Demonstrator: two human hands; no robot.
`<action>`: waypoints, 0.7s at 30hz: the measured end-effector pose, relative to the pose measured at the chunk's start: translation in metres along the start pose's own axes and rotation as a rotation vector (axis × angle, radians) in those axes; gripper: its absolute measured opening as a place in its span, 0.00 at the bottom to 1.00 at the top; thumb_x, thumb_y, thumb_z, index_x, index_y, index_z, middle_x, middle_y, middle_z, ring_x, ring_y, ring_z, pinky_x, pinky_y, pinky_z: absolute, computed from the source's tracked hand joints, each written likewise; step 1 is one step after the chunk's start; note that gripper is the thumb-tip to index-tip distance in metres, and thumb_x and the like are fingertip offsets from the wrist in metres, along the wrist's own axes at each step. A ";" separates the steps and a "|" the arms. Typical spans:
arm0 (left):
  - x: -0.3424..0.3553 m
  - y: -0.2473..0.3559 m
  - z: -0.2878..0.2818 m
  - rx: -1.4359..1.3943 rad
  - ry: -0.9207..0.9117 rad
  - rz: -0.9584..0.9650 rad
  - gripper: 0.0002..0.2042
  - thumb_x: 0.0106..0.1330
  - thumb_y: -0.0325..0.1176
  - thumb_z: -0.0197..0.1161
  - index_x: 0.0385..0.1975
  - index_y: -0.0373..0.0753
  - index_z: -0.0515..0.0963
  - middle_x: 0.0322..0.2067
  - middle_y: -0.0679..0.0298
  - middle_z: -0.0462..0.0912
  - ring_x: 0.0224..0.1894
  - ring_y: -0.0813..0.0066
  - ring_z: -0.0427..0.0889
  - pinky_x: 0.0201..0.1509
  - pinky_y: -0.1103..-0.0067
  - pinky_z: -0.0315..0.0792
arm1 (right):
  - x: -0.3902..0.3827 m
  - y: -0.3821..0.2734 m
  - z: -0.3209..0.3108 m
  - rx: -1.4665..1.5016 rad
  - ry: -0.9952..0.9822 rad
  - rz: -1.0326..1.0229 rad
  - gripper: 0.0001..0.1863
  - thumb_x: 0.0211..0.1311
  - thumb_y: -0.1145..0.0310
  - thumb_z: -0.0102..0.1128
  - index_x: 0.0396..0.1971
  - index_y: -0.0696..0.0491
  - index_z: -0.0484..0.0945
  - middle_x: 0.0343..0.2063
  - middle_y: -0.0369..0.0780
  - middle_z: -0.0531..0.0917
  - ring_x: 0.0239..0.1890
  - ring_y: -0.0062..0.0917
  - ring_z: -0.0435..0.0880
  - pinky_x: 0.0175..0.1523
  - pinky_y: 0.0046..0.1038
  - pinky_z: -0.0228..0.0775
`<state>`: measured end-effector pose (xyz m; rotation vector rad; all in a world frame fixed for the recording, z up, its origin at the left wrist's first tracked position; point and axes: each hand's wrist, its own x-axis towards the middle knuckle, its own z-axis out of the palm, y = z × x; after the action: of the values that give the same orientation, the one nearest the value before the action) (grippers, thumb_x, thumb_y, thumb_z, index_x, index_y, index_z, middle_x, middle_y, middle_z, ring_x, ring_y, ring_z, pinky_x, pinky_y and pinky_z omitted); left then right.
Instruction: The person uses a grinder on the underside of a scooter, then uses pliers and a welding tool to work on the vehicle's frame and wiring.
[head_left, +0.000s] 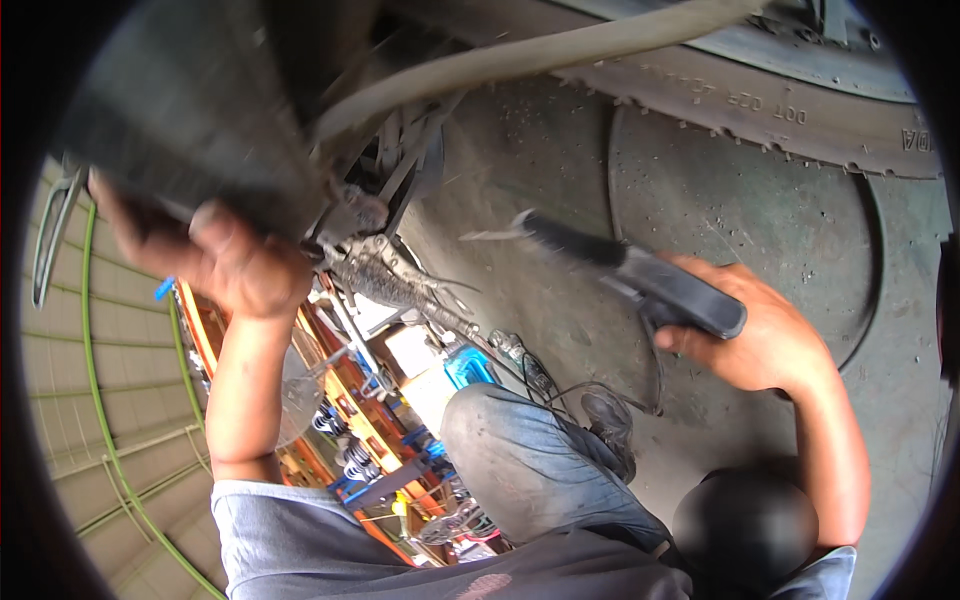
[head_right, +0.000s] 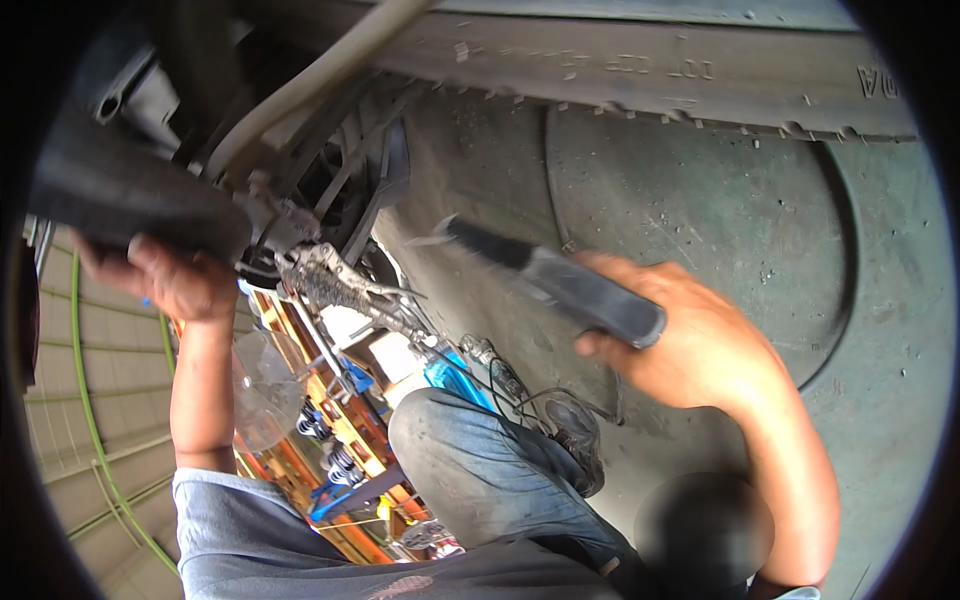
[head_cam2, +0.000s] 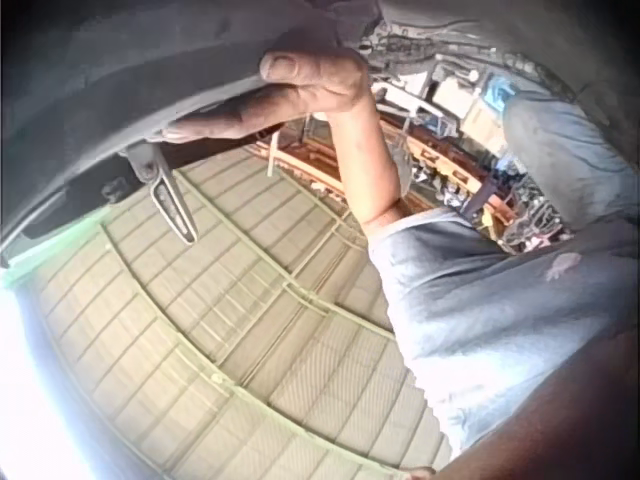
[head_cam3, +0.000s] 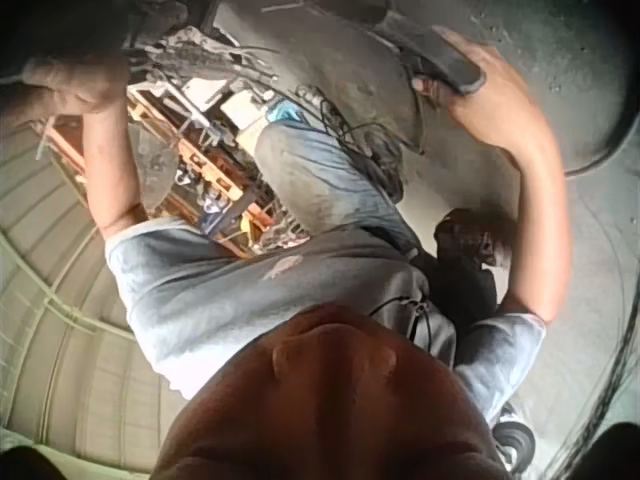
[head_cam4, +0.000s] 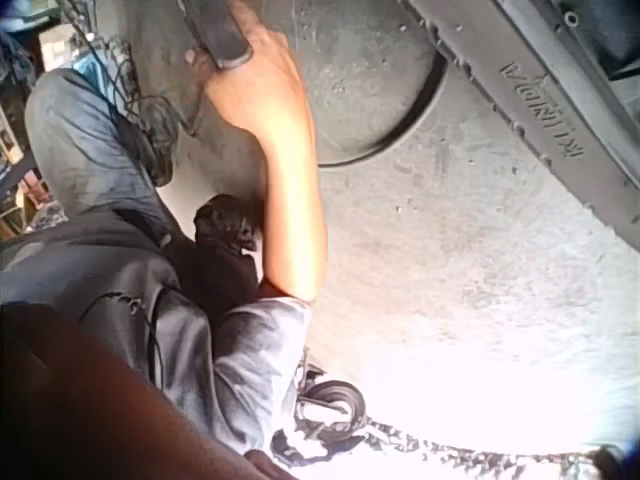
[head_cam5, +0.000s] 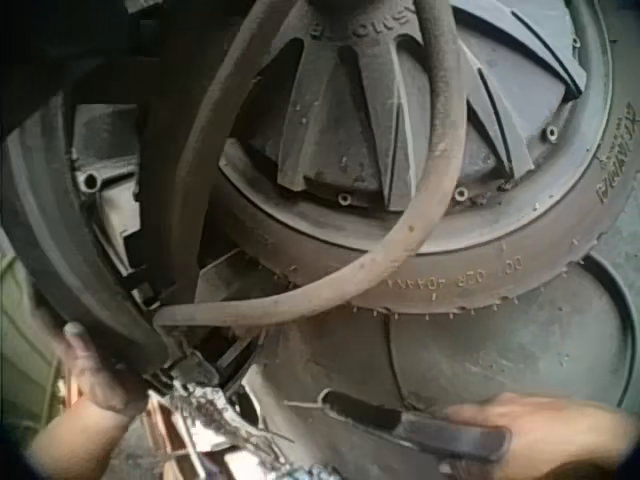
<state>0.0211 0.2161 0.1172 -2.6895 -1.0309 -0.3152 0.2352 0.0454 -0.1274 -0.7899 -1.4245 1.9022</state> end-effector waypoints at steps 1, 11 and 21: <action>-0.003 -0.004 0.004 -0.022 -0.008 0.047 0.36 0.72 0.50 0.50 0.69 0.31 0.48 0.67 0.46 0.57 0.67 0.54 0.61 0.72 0.62 0.52 | 0.002 -0.007 -0.001 -0.126 -0.004 0.103 0.31 0.51 0.74 0.64 0.59 0.54 0.72 0.40 0.52 0.83 0.43 0.50 0.82 0.46 0.41 0.74; 0.011 -0.016 0.036 -0.080 0.340 0.243 0.25 0.66 0.44 0.59 0.59 0.38 0.71 0.61 0.46 0.71 0.63 0.45 0.69 0.67 0.53 0.60 | -0.035 -0.066 -0.012 -0.903 -0.001 0.334 0.40 0.48 0.82 0.55 0.67 0.50 0.62 0.47 0.53 0.79 0.46 0.52 0.80 0.50 0.45 0.73; -0.176 0.100 -0.121 -0.621 0.123 0.221 0.12 0.53 0.35 0.64 0.16 0.41 0.68 0.19 0.66 0.70 0.23 0.71 0.77 0.26 0.74 0.71 | -0.081 -0.098 0.024 -1.430 -0.494 0.774 0.19 0.55 0.71 0.58 0.49 0.53 0.79 0.48 0.45 0.82 0.49 0.43 0.81 0.54 0.40 0.75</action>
<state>-0.0532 -0.0019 0.1666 -3.2286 -0.6639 -0.8664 0.2796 -0.0104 -0.0193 -1.7379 -3.1965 1.2618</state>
